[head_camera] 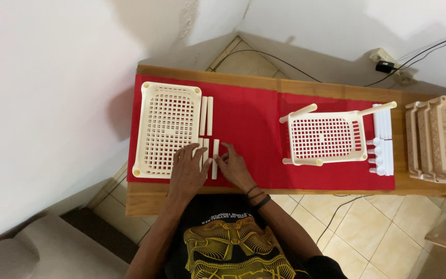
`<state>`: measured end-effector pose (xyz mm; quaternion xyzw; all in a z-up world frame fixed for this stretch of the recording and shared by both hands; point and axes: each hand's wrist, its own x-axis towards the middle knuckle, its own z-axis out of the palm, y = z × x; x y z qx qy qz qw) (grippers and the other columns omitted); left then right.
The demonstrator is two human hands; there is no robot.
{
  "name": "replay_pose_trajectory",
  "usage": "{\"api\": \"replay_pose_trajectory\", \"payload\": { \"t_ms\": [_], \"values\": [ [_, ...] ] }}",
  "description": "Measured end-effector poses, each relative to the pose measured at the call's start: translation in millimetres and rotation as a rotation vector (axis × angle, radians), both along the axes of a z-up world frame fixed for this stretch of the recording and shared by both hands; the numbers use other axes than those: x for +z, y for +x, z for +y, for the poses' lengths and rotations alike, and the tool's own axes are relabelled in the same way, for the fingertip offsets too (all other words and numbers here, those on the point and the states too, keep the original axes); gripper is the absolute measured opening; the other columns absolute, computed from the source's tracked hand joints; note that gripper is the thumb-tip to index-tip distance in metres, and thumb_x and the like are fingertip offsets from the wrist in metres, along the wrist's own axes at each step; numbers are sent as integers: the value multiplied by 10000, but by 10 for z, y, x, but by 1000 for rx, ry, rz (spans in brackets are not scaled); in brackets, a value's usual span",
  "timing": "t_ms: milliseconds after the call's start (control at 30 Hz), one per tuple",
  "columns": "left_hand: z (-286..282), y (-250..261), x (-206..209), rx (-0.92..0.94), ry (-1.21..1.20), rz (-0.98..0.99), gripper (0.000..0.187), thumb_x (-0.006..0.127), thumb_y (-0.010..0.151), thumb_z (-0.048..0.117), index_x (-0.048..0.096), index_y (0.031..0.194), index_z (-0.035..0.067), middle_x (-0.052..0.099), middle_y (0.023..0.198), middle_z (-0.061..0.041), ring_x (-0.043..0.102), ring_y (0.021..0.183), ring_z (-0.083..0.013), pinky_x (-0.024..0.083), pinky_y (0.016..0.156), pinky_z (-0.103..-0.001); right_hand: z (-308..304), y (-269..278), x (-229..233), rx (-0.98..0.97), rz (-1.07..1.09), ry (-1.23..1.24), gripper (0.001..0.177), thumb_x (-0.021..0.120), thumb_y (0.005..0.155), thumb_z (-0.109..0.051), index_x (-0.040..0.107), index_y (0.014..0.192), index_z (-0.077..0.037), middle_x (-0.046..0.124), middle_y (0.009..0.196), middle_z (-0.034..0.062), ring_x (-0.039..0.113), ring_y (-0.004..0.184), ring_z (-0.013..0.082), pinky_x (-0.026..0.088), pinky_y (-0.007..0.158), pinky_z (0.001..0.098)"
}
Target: The person assembles a small plastic stool by inserting cylindrical legs into the corners of a perforated seat base. They handle the seat and legs, aligning and pressing each leg into place, then flip the stool to check the assembly.
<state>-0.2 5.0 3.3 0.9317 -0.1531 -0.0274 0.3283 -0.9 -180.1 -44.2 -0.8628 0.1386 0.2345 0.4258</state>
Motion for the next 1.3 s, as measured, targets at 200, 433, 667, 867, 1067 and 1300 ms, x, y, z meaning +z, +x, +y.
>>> {"api": "replay_pose_trajectory", "payload": {
  "t_ms": [200, 433, 667, 867, 1067, 1300],
  "values": [
    [-3, 10, -27, -8, 8, 5, 442, 589, 1012, 393, 646, 1286, 51, 574, 1344, -169, 497, 1314, -337, 319, 1167, -500, 17, -13, -5, 54, -45, 12, 691, 654, 971, -350, 374, 1504, -11, 716, 1041, 189, 739, 934, 286, 621, 802, 407],
    [25, 36, -39, -18, 38, -7, 466, 579, 1021, 417, 649, 1283, 38, 572, 1335, -175, 519, 1290, -327, 331, 1153, -505, 72, 34, 34, 67, 1, 31, 703, 650, 975, -354, 357, 1512, -9, 704, 1058, 191, 739, 945, 284, 630, 797, 405],
    [55, 17, -28, -1, 37, -60, 453, 603, 998, 401, 653, 1279, 49, 585, 1321, -168, 524, 1288, -320, 343, 1144, -506, 63, 53, -27, 100, -37, 44, 686, 651, 975, -344, 375, 1503, -4, 715, 1041, 190, 745, 935, 284, 632, 799, 401],
    [50, 14, -3, 26, 24, -40, 438, 608, 995, 402, 665, 1264, 61, 584, 1336, -161, 515, 1268, -351, 343, 1132, -513, 61, -2, -93, 72, -90, 70, 654, 678, 966, -311, 412, 1476, -1, 724, 1005, 192, 747, 895, 291, 617, 775, 400],
    [21, 20, -16, 12, 39, -24, 461, 576, 1010, 429, 661, 1258, 50, 583, 1324, -166, 519, 1273, -333, 334, 1146, -508, 37, 26, -42, 45, -52, 37, 631, 649, 986, -317, 413, 1481, -4, 738, 984, 187, 752, 869, 287, 616, 760, 393],
    [-30, 77, -135, -22, 105, -22, 535, 495, 1034, 450, 595, 1369, 46, 525, 1470, -153, 429, 1419, -323, 226, 1220, -528, 33, -23, 274, 167, 23, -162, 621, 556, 1007, -399, 399, 1514, -78, 708, 1165, 149, 720, 1048, 283, 604, 866, 424]
  ]
}}
